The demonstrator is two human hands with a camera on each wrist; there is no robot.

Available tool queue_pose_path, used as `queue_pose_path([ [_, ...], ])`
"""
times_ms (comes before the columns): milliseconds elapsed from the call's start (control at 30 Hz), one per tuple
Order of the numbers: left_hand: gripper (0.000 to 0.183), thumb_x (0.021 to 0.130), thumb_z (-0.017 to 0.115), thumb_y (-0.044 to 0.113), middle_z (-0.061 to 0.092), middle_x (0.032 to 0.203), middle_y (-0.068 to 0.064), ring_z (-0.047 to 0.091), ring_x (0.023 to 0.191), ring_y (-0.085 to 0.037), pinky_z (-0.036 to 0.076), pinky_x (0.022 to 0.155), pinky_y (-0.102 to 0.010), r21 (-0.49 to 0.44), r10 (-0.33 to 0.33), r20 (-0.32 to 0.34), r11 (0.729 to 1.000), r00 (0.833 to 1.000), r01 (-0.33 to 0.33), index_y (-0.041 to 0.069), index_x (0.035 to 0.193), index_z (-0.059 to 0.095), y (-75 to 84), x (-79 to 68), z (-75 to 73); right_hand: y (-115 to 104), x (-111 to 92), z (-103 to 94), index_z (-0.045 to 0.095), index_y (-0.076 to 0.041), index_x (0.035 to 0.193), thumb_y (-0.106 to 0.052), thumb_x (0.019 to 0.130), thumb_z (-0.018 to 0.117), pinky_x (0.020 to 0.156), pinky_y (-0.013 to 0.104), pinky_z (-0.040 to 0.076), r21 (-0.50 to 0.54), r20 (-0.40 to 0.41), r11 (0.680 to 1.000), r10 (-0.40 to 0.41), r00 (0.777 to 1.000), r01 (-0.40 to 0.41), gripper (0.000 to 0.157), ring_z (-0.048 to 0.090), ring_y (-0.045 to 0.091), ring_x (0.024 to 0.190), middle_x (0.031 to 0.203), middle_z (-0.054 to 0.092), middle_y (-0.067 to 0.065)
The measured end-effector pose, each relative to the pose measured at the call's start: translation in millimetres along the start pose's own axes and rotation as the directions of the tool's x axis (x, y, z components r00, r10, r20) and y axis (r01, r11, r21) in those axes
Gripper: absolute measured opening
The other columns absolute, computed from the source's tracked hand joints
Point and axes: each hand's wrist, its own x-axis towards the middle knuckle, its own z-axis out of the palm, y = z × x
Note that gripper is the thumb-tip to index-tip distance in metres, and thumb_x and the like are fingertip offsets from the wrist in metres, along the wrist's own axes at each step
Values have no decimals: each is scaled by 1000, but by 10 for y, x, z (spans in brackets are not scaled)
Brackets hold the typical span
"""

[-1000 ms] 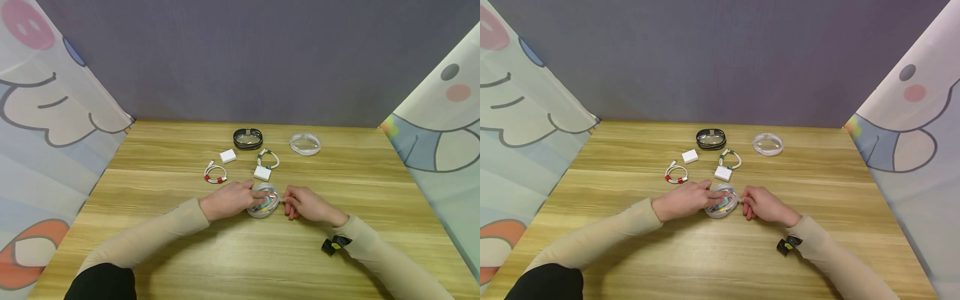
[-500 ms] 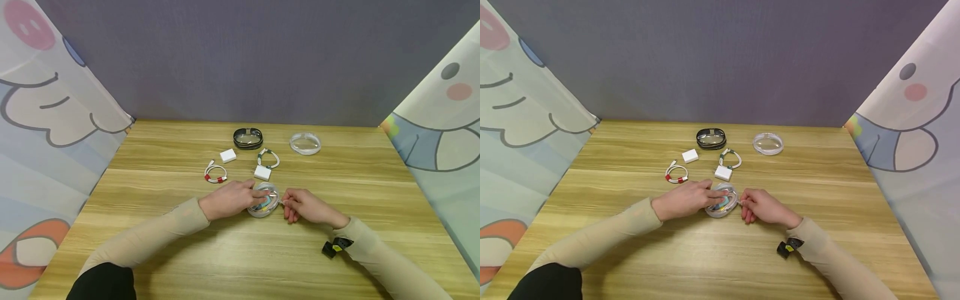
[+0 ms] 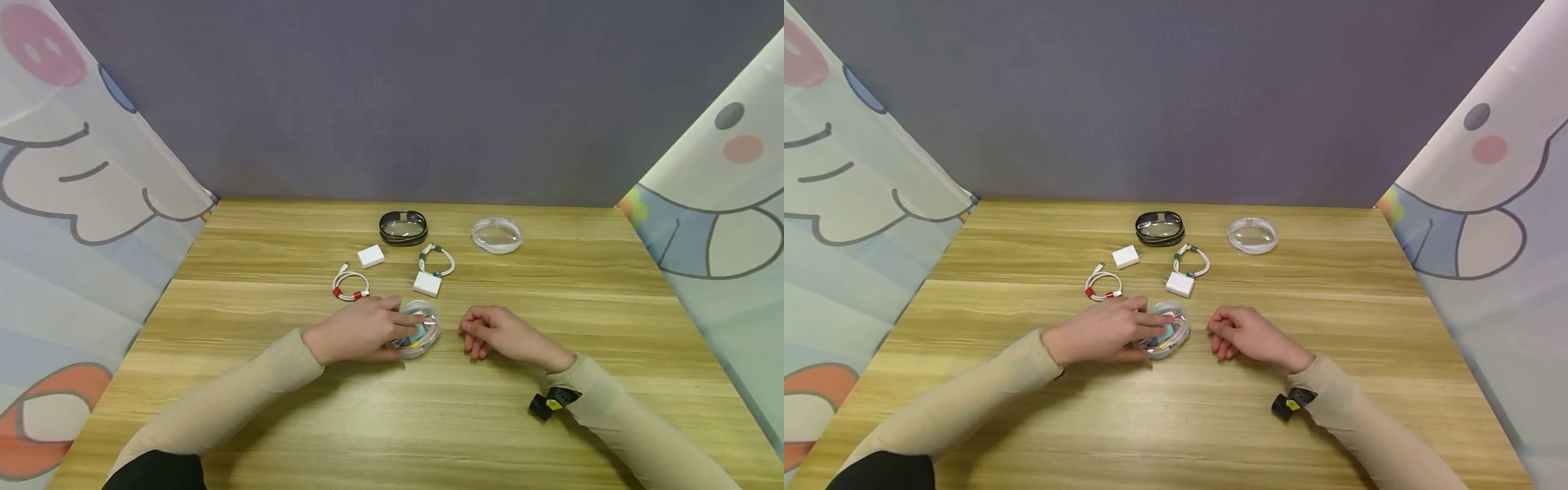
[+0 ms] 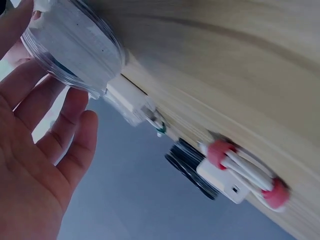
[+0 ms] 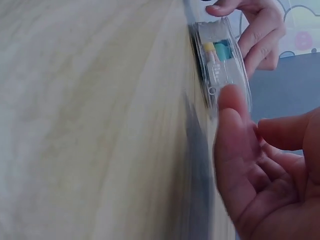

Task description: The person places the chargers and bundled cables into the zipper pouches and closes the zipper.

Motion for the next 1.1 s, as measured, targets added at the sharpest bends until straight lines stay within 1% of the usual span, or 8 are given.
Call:
queue_pose_path([
  [167,45,87,75,44,60,138,5,39,77,-14,35,61,-23,-39,-21,-30,999,999,20,18,124,73,-48,-151,-1,-4,-12,-23,62,7,104,-9,104,52,60,36,58,-29,-140,999,-43,989,40,18,67,24,66,80,66,15],
  [267,42,86,77,37,61,136,5,40,78,-14,36,63,-23,-58,-39,-44,998,998,37,17,123,73,-73,-252,-13,-11,-27,-49,62,6,105,-9,103,53,60,36,58,-35,-181,998,-54,982,48,17,66,24,65,80,66,15],
  [400,41,84,79,32,62,135,6,42,81,-14,40,65,-24,-103,-80,-48,992,996,74,16,121,74,-110,-419,-38,5,-35,-75,62,6,105,-9,103,53,60,35,57,-38,-189,998,-60,980,54,17,66,24,66,80,66,13],
  [600,37,80,82,27,63,133,6,51,95,-17,50,80,-32,-109,-146,-49,984,988,140,16,115,76,-166,-729,-98,56,-38,-106,62,6,104,-9,103,53,61,35,57,-15,-189,999,-48,981,46,18,66,24,66,80,65,13],
  [767,37,76,87,25,66,130,5,52,94,-14,51,74,-31,-104,-206,-55,974,977,200,17,111,77,-206,-1007,-150,65,-33,-127,62,7,104,-9,103,53,62,35,57,-5,-182,999,-33,983,32,18,66,24,67,81,65,14],
  [867,40,73,88,22,66,129,4,51,90,-13,51,69,-30,-108,-253,-53,963,966,247,16,112,78,-243,-1150,-175,66,-24,-134,62,7,104,-9,103,54,62,35,58,-2,-180,1000,-25,983,26,19,66,24,67,81,65,15],
  [933,43,72,88,21,67,128,3,52,89,-14,50,68,-31,-107,-297,-47,951,954,291,16,114,77,-273,-1234,-189,63,-16,-137,62,7,104,-10,103,53,62,35,58,-2,-177,1000,-23,984,23,19,66,25,68,81,65,15],
  [1100,48,73,89,21,71,117,0,55,88,-17,51,66,-34,-105,-418,-32,905,908,413,13,118,76,-375,-1422,-219,60,-9,-141,63,7,104,-10,103,53,63,34,57,-6,-170,1000,-18,985,18,19,67,25,69,82,65,15],
])
